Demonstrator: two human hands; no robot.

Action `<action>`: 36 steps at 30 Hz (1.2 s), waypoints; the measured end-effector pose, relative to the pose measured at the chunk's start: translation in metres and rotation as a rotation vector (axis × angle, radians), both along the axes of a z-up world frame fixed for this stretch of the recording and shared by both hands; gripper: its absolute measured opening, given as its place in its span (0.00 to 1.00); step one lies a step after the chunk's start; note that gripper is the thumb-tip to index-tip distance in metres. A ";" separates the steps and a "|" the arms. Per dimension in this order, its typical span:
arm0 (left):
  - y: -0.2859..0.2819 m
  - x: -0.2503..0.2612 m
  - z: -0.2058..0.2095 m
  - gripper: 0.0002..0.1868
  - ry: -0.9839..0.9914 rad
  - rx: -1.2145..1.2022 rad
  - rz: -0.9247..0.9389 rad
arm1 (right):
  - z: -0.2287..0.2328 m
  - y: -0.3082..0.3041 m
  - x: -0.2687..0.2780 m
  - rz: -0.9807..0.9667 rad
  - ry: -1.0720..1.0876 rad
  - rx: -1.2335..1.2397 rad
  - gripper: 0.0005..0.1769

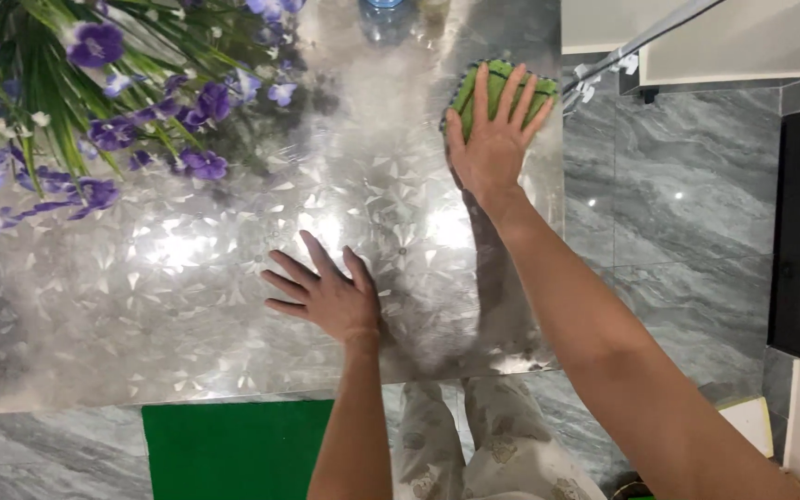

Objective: The person wipes a glass tabletop with a green cloth, moving the cloth back and forth across the surface. The person occasionally repositions a bouquet of purple flowers to reach underneath it.

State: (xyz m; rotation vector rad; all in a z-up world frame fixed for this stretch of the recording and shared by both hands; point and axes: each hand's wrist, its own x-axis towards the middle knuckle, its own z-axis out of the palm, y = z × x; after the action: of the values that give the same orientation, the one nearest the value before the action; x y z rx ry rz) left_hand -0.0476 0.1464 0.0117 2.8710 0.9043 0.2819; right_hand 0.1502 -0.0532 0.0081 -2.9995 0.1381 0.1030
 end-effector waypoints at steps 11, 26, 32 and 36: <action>0.004 0.000 -0.006 0.35 0.064 -0.041 0.033 | 0.044 0.157 -0.015 0.338 0.219 -0.028 0.41; 0.001 0.003 0.000 0.35 0.050 -0.070 0.039 | 0.019 0.107 -0.027 0.502 0.043 0.044 0.43; -0.002 0.004 0.004 0.35 0.010 -0.061 0.041 | 0.036 0.030 -0.018 0.376 0.215 -0.030 0.43; -0.003 0.004 0.007 0.35 0.016 -0.086 0.057 | 0.027 -0.016 -0.015 0.270 0.148 0.118 0.42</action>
State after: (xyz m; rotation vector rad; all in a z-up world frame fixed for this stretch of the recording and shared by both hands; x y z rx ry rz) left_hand -0.0432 0.1434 0.0190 2.7769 0.9776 0.2196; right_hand 0.1355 -0.0687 0.0352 -2.8725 -0.2510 0.3475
